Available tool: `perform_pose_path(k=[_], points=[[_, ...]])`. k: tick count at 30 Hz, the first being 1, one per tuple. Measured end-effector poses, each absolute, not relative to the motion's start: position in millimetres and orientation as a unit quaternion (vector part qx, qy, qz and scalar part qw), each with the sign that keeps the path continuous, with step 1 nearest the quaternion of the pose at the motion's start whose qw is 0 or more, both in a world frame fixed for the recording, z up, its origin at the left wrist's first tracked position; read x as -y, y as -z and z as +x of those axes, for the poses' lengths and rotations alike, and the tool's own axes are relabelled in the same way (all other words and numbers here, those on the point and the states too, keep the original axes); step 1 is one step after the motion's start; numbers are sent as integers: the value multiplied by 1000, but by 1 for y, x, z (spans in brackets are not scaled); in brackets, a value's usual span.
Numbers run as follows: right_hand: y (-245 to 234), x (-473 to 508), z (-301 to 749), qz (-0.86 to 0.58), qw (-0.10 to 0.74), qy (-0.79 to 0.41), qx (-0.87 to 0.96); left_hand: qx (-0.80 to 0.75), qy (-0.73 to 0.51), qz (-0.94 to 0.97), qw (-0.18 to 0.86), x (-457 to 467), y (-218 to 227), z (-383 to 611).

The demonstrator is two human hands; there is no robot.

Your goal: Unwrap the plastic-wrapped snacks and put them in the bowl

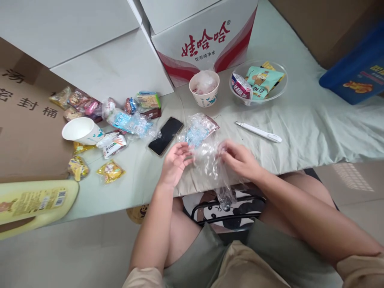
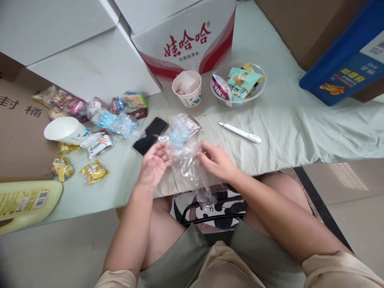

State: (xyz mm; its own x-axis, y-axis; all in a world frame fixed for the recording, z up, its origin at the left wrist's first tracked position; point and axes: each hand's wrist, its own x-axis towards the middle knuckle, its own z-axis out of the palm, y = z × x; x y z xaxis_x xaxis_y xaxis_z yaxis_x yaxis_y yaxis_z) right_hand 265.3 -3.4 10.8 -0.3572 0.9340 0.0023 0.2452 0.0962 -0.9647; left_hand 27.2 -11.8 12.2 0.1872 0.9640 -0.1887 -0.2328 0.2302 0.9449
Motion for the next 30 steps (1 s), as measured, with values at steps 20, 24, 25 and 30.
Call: perform_pose_path(k=[20, 24, 25, 30], points=[[-5, 0, 260, -416, 334, -641, 552, -517, -337, 485, 619, 14, -8, 48], [-2, -1, 267, -366, 409, -654, 521, -483, -405, 410, 659, 15, -14, 39], [-1, -2, 269, -351, 416, -664, 513, -471, -421, 394, 668, 15, -15, 37], [-3, -4, 276, -299, 378, -704, 522, -448, -422, 385, 688, 14, -16, 28]])
